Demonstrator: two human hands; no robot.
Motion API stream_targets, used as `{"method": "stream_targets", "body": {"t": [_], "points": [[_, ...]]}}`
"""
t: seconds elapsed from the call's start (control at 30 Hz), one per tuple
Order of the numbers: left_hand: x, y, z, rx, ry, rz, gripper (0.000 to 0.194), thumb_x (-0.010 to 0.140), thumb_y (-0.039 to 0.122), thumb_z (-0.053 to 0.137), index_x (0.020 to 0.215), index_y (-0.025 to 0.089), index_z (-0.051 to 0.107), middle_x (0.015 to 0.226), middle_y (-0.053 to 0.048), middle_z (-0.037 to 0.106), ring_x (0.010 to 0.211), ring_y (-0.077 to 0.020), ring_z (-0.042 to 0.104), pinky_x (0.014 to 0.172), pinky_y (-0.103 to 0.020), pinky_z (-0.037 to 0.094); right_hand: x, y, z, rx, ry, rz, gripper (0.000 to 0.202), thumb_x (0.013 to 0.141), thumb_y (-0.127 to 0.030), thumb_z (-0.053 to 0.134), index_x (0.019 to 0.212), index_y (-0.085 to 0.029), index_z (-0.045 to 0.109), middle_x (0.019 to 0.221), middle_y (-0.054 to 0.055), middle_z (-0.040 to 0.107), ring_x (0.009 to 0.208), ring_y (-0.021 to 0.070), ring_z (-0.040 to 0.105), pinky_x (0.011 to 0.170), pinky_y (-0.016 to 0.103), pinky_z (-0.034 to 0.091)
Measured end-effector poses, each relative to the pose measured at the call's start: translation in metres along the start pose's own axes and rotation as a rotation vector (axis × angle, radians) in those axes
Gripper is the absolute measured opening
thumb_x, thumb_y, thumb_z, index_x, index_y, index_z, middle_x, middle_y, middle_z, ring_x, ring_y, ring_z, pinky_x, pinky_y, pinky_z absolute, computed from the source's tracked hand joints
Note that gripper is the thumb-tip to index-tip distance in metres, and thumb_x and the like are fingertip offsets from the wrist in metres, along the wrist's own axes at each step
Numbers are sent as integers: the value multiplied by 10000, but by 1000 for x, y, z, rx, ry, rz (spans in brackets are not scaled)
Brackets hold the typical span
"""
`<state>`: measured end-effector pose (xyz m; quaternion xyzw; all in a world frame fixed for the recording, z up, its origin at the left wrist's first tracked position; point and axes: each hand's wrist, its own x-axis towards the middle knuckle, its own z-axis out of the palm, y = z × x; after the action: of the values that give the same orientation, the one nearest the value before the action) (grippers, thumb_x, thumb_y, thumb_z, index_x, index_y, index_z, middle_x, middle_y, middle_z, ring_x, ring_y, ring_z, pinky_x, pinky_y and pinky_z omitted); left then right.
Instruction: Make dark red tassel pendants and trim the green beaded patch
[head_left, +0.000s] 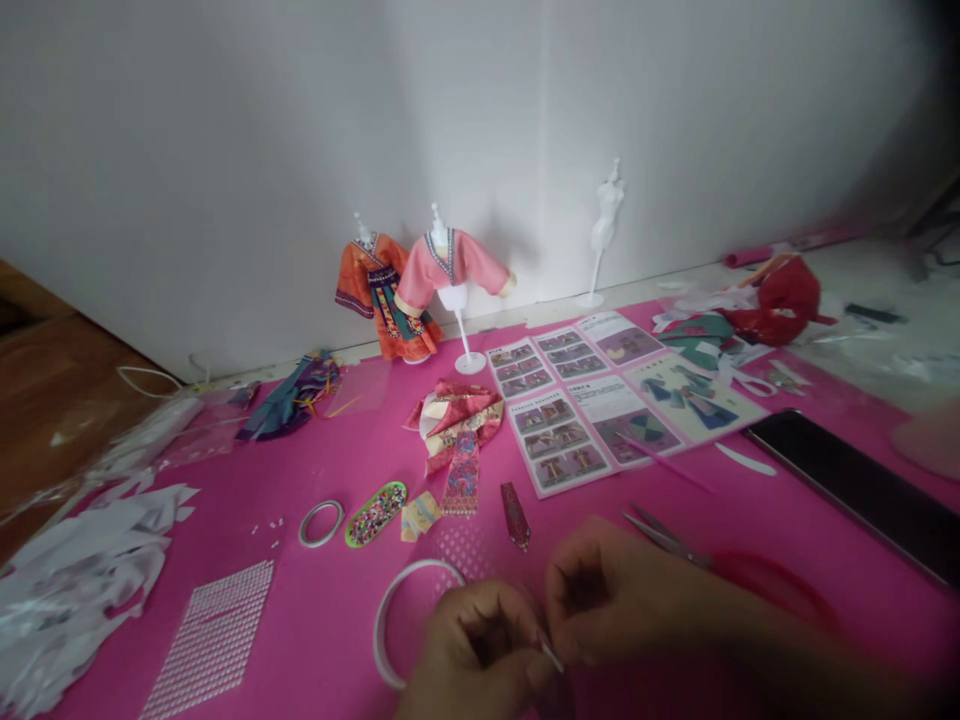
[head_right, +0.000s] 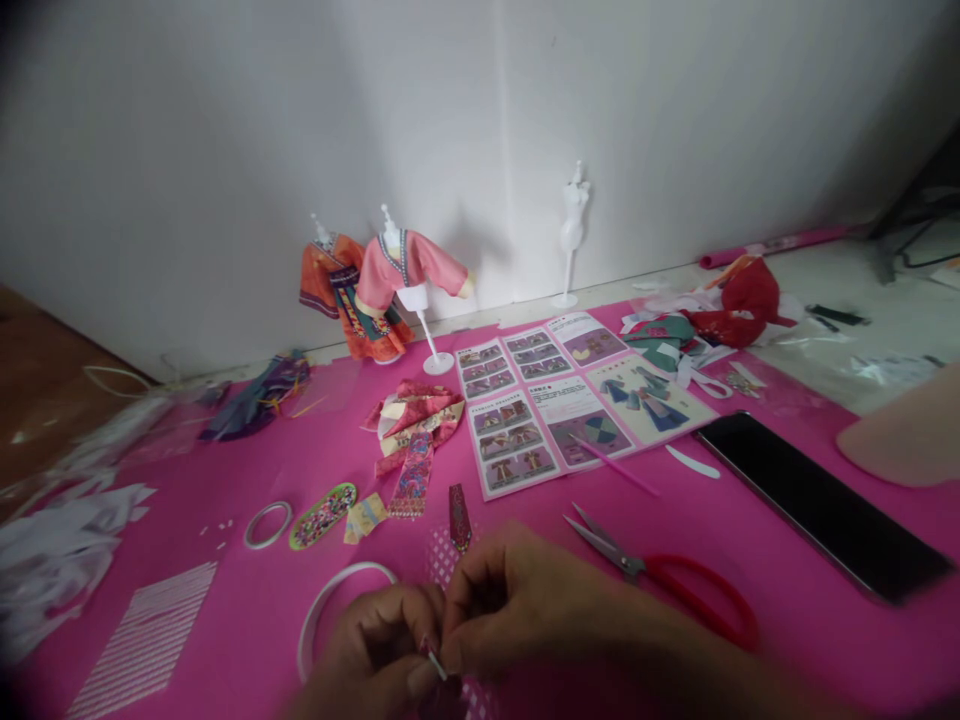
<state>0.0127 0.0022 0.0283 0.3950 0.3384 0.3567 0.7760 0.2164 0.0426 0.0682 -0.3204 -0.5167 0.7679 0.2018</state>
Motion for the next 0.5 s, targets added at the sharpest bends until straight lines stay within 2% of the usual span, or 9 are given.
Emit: {"method": "stream_targets", "body": {"t": [0.2,0.3,0.5], "points": [[0,4,5,49,117,9,354,617,435,931,701,160,725,633,23,654,504,-70,583,485,-169,451,3,4,-2,60,-34,-8,164,641,-227,828,697,-140,701,567,-63,573,510,51,477,523,171,390],[2,9,11,0,97,-18,407,566,453,949,642,152,685,584,34,646,454,-66,573,464,-179,473,3,4,-1,49,-43,-12,182,663,-273,817,708,-143,699,571,-57,575,512,59,493,527,182,406],[4,12,15,-100,94,44,279,682,357,911,698,168,705,618,20,705,547,-100,661,553,-204,527,1,-2,1,-29,-14,8,264,680,-398,761,711,-154,662,602,-39,586,557,87,536,572,214,447]]}}
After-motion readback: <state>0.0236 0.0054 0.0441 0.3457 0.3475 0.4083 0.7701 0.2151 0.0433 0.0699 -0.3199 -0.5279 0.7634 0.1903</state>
